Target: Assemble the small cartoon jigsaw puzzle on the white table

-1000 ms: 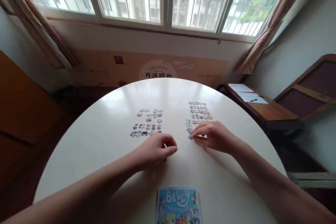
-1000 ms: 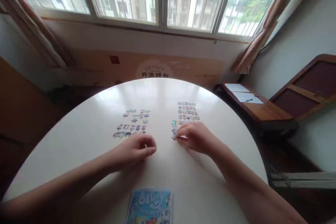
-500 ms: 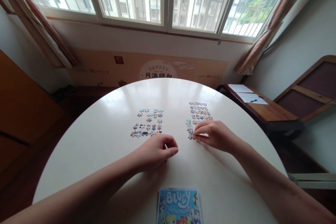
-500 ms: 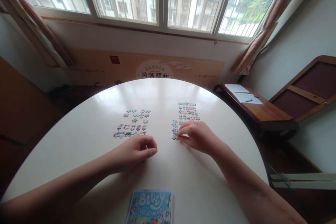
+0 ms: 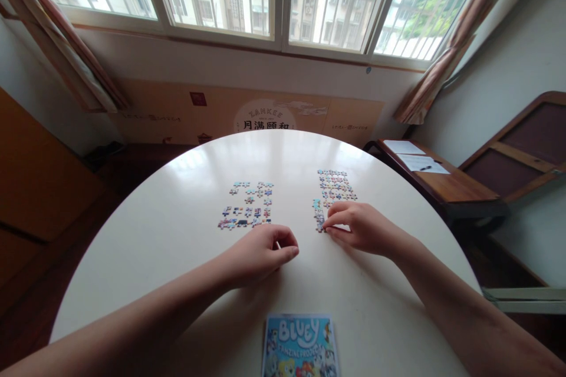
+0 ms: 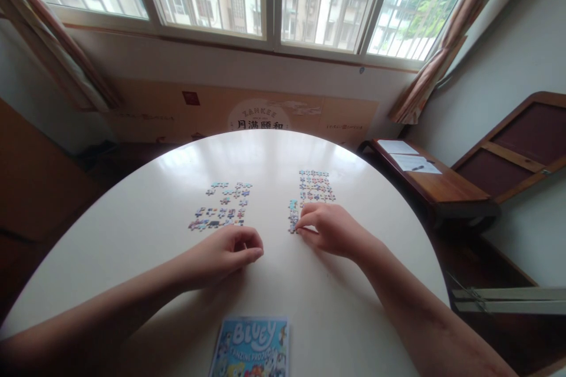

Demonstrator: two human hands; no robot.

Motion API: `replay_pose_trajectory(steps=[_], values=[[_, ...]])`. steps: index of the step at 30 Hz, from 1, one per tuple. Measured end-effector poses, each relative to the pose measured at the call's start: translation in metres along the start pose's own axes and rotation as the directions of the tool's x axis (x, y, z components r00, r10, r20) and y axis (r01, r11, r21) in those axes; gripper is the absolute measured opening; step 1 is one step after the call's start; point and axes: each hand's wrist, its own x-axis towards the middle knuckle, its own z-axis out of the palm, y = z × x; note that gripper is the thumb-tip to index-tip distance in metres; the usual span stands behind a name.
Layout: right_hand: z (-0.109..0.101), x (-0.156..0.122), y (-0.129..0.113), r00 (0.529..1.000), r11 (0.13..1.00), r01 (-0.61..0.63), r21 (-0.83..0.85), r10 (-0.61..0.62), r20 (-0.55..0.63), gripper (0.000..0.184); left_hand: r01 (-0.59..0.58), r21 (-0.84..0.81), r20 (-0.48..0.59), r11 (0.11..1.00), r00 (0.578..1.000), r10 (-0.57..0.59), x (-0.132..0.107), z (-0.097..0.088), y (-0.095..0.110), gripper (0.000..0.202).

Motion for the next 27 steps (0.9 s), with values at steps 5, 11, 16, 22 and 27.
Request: replay_pose_trajectory(steps=[5,11,16,22,27], values=[[0.0010,-0.0002,0.0036,0.999,1.000,0.016,-0.013,-0.016,-0.048,0.034,0.014,-0.001,0.006,1.000,1.000,-0.014,-0.0007,-0.0008,0.0011,0.023],[0.0041,0.0005,0.0019,1.000,1.000,0.000,-0.013,0.000,0.009,0.035,0.008,0.004,0.007,1.000,1.000,-0.008,-0.0014,-0.0012,0.0023,0.024],[0.0040,0.0011,-0.0013,0.999,0.999,-0.037,0.017,0.036,0.036,0.031,-0.007,0.016,0.008,1.000,1.000,0.006,-0.0013,-0.0016,0.0024,0.025],[0.0037,0.0021,0.0005,0.999,0.999,0.001,0.047,0.000,-0.032,0.035,-0.007,-0.062,0.011,0.998,1.000,0.008,-0.0028,-0.0005,0.0032,0.028],[0.0033,0.0014,0.0067,0.992,0.999,-0.005,0.043,0.011,-0.125,0.029,-0.094,0.013,-0.035,0.996,0.995,0.094,-0.0048,-0.0017,0.0043,0.028]])
